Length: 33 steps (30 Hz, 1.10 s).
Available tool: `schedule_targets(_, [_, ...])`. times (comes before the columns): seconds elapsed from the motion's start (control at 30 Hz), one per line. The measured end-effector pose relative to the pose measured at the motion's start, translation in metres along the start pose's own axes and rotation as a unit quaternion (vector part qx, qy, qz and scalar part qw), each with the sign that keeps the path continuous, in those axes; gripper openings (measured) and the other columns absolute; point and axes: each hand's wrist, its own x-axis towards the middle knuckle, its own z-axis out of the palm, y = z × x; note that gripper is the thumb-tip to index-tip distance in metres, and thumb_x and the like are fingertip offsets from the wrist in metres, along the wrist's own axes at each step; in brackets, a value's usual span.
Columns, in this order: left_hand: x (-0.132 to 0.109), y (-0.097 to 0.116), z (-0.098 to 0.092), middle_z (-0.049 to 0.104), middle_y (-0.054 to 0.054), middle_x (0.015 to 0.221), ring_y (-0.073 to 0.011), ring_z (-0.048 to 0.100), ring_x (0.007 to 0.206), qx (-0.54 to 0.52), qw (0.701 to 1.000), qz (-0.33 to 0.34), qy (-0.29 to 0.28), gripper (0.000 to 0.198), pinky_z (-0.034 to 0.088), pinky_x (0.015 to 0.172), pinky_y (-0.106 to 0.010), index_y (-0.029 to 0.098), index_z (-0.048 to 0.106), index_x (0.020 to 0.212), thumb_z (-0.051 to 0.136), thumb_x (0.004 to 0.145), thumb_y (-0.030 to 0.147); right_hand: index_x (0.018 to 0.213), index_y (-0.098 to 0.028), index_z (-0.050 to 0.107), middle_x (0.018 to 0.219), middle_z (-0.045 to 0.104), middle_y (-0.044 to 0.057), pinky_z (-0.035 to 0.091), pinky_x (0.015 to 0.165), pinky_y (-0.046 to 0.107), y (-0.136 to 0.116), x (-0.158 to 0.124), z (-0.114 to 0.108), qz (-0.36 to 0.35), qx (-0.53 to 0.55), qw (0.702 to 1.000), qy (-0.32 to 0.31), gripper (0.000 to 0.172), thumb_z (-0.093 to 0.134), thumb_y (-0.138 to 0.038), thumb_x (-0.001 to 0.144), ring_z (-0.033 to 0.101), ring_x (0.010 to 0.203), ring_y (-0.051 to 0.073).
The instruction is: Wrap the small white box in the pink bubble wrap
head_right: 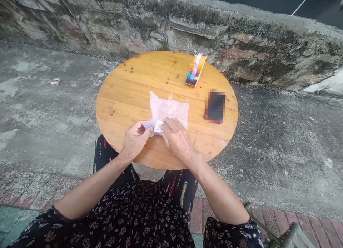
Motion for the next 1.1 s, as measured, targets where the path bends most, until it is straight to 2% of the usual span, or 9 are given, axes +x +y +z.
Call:
schedule_targets(0.17, [0.001, 0.007, 0.005, 0.060, 0.001, 0.073, -0.0124, 0.055, 0.067, 0.098, 0.989, 0.102, 0.034, 0.002, 0.045, 0.065, -0.025, 0.018, 0.064, 0.083, 0.062, 0.082, 0.018, 0.103, -0.014, 0.068, 0.121, 0.064, 0.015, 0.052, 0.100, 0.051, 0.000, 0.000, 0.001, 0.004, 0.007, 1.000, -0.001, 0.017, 0.054, -0.016, 0.093, 0.060, 0.113, 0.029])
schedule_targets(0.23, [0.002, 0.010, 0.007, 0.060, 0.001, 0.075, -0.0129, 0.055, 0.071, 0.116, 0.981, 0.149, 0.034, 0.005, 0.046, 0.067, -0.026, 0.018, 0.064, 0.083, 0.061, 0.082, 0.013, 0.103, -0.015, 0.067, 0.121, 0.064, 0.014, 0.052, 0.099, 0.049, 0.000, 0.000, 0.001, 0.012, 0.021, 1.000, -0.003, 0.016, 0.055, -0.017, 0.093, 0.060, 0.113, 0.028])
schedule_targets(0.37, [0.002, 0.011, 0.006, 0.062, -0.003, 0.088, -0.0152, 0.059, 0.084, 0.125, 0.967, 0.221, 0.017, 0.013, 0.049, 0.075, -0.029, 0.017, 0.066, 0.089, 0.058, 0.083, 0.008, 0.107, -0.015, 0.062, 0.123, 0.062, 0.014, 0.053, 0.099, 0.046, 0.001, -0.002, 0.002, 0.041, 0.071, 0.997, 0.003, 0.016, 0.056, -0.019, 0.093, 0.060, 0.114, 0.027])
schedule_targets(0.57, [0.004, 0.008, 0.000, 0.064, -0.006, 0.090, -0.0176, 0.058, 0.086, 0.183, 0.932, 0.310, -0.031, 0.014, 0.050, 0.078, -0.033, 0.017, 0.068, 0.092, 0.057, 0.087, 0.009, 0.125, -0.018, 0.049, 0.131, 0.056, 0.015, 0.053, 0.100, 0.048, 0.002, -0.002, 0.004, 0.066, 0.104, 0.992, 0.021, 0.035, 0.058, -0.020, 0.091, 0.057, 0.123, 0.028])
schedule_targets(0.83, [0.010, 0.004, -0.007, 0.068, -0.009, 0.105, -0.0205, 0.059, 0.095, 0.225, 0.898, 0.367, -0.091, 0.020, 0.052, 0.082, -0.037, 0.019, 0.068, 0.099, 0.056, 0.087, 0.009, 0.126, -0.020, 0.048, 0.136, 0.051, 0.015, 0.053, 0.101, 0.048, 0.000, -0.004, 0.003, 0.070, 0.098, 0.993, 0.010, 0.034, 0.055, -0.021, 0.093, 0.054, 0.127, 0.028])
schedule_targets(1.1, [0.019, 0.003, -0.011, 0.071, -0.007, 0.108, -0.0217, 0.059, 0.104, 0.225, 0.863, 0.431, -0.140, 0.023, 0.052, 0.090, -0.040, 0.017, 0.067, 0.105, 0.056, 0.087, 0.008, 0.126, -0.018, 0.050, 0.134, 0.054, 0.015, 0.053, 0.101, 0.047, 0.005, -0.006, 0.006, 0.059, 0.091, 0.994, 0.018, 0.036, 0.059, -0.020, 0.091, 0.056, 0.125, 0.029])
